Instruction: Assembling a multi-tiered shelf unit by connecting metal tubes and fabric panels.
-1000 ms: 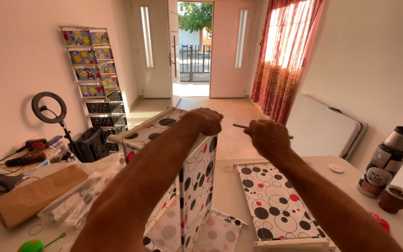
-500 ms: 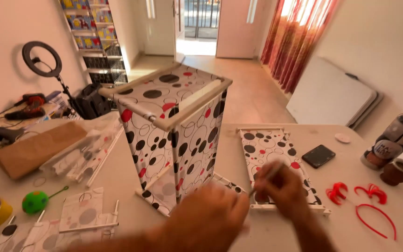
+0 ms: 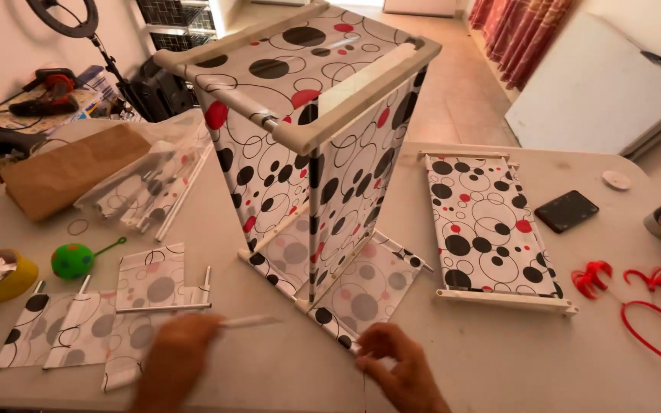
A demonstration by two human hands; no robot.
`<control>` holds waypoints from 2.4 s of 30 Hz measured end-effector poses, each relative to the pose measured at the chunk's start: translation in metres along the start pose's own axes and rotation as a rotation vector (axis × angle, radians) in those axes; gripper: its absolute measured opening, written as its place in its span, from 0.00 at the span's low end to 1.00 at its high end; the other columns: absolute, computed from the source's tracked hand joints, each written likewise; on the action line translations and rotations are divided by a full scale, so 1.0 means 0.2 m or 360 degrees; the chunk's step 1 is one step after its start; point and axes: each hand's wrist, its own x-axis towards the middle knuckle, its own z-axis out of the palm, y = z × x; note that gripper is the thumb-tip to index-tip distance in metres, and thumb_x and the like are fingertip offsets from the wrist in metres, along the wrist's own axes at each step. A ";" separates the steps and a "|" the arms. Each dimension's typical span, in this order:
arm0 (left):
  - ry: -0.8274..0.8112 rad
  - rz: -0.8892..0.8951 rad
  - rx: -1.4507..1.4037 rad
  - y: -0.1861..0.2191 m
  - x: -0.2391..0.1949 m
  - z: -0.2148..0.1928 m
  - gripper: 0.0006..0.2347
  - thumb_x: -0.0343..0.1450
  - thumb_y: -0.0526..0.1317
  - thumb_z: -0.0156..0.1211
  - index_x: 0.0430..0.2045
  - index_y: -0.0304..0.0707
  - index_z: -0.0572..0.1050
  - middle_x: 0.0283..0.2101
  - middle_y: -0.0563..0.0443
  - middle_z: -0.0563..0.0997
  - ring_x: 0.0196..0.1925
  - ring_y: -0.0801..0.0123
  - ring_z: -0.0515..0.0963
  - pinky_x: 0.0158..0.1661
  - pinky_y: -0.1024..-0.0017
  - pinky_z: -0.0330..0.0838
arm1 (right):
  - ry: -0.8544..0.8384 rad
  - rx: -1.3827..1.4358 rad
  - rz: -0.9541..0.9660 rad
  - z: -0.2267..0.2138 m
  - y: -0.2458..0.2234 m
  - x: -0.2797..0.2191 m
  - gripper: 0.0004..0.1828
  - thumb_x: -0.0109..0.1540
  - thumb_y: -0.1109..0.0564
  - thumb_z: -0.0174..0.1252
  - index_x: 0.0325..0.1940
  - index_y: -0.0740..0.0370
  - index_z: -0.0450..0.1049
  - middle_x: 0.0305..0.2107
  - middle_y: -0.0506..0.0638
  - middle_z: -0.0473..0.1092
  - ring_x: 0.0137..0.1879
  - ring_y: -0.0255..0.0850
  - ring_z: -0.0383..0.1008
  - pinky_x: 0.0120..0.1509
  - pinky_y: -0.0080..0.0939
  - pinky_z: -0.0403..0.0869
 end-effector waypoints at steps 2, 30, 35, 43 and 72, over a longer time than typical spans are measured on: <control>0.0128 -0.0184 0.0268 -0.23 -0.02 -0.14 0.10 0.64 0.37 0.57 0.35 0.55 0.80 0.31 0.56 0.83 0.34 0.56 0.80 0.40 0.57 0.71 | 0.0205 -0.0396 -0.0097 -0.11 0.07 0.06 0.11 0.52 0.59 0.73 0.38 0.55 0.81 0.29 0.44 0.81 0.32 0.34 0.81 0.42 0.33 0.81; -0.0277 -0.0654 0.0546 -0.53 0.15 -0.21 0.04 0.71 0.42 0.54 0.33 0.46 0.73 0.39 0.49 0.80 0.42 0.46 0.78 0.40 0.48 0.69 | 0.0404 -0.1427 -0.0420 -0.24 0.47 0.04 0.16 0.55 0.46 0.67 0.44 0.51 0.81 0.54 0.39 0.76 0.63 0.41 0.72 0.69 0.44 0.71; -0.0186 -0.1134 0.0046 -0.39 0.58 -0.24 0.10 0.73 0.37 0.40 0.40 0.33 0.70 0.44 0.30 0.79 0.44 0.32 0.77 0.41 0.40 0.69 | 0.0422 -0.1442 -0.0445 -0.23 0.46 0.04 0.14 0.56 0.46 0.67 0.42 0.51 0.81 0.54 0.39 0.76 0.62 0.42 0.73 0.68 0.45 0.71; -0.0160 -0.1137 0.0470 -0.63 1.08 0.24 0.11 0.73 0.31 0.48 0.45 0.36 0.77 0.48 0.40 0.77 0.50 0.47 0.81 0.48 0.54 0.78 | 0.0439 -0.1407 -0.0458 -0.23 0.46 0.05 0.11 0.56 0.46 0.66 0.38 0.51 0.82 0.51 0.39 0.77 0.59 0.40 0.74 0.67 0.43 0.71; 0.0109 -0.0158 -0.0547 0.61 0.67 0.46 0.13 0.76 0.45 0.49 0.25 0.36 0.69 0.26 0.42 0.76 0.29 0.46 0.74 0.35 0.50 0.67 | 0.0336 -0.1322 -0.0514 -0.20 0.27 0.13 0.24 0.53 0.60 0.65 0.54 0.56 0.74 0.57 0.55 0.71 0.62 0.53 0.70 0.66 0.52 0.70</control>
